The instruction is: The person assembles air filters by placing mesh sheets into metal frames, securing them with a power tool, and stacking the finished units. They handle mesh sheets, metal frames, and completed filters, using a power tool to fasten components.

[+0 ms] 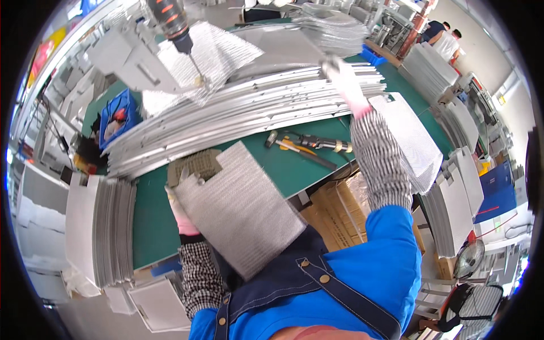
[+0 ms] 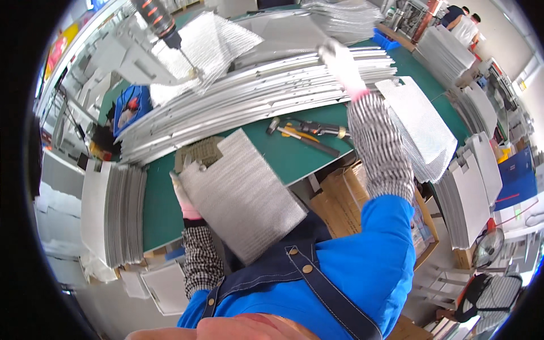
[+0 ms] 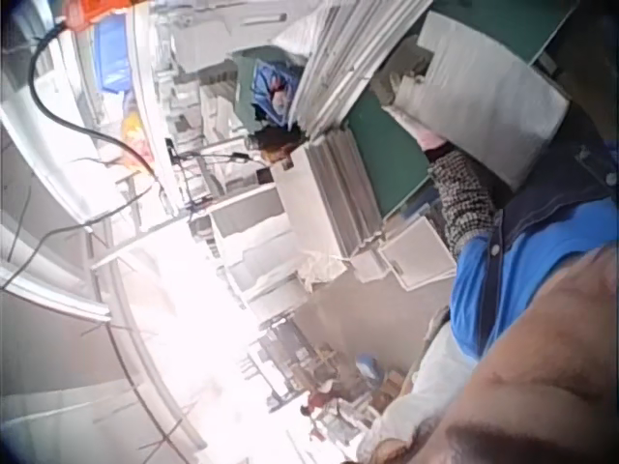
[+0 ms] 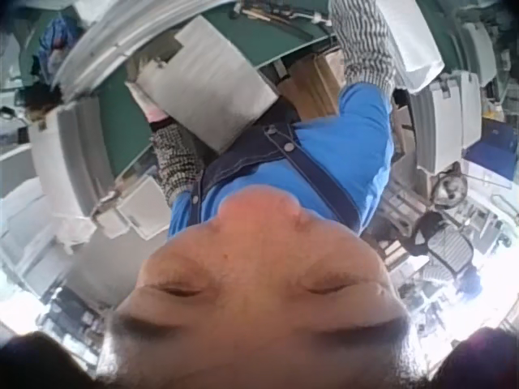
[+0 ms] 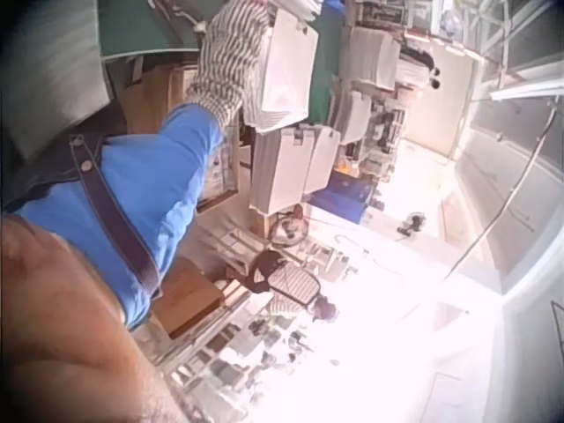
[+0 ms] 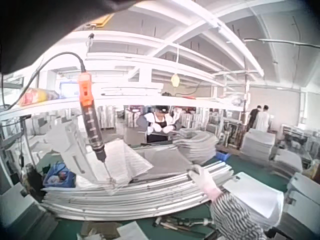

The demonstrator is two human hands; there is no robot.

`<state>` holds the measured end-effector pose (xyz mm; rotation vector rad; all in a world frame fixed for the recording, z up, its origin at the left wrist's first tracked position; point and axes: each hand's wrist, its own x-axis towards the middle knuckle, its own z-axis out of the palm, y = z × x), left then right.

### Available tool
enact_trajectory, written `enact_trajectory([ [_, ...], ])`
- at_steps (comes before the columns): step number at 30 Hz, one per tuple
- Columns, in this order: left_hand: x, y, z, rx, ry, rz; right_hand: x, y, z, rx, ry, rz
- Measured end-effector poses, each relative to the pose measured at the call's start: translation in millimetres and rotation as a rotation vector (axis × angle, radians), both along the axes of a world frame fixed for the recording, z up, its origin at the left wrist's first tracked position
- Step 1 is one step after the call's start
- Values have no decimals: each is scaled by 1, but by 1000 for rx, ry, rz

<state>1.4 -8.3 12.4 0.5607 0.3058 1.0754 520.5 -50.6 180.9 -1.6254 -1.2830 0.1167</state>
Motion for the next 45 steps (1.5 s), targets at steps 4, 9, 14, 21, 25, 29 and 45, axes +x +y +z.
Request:
enact_trajectory([
  [4,8,-3,10,-20,29,-31,99,81,24,-186,-195,-506],
  [9,-1,-16,12,-48,-6,-10,65,140,-9,-692,-413,-664],
  [14,18,9,6,-54,-39,-124,137,129,6,131,-468,-955],
  [21,11,-2,11,-85,-62,-85,156,18,21,365,8,156],
  [25,-3,-19,18,-123,10,18,22,-68,-22,483,976,358],
  [29,-1,-14,16,-194,-3,-56,-123,-164,-68,198,933,377],
  [45,-5,-6,7,-201,-177,-55,-250,-200,-121,-570,1054,507],
])
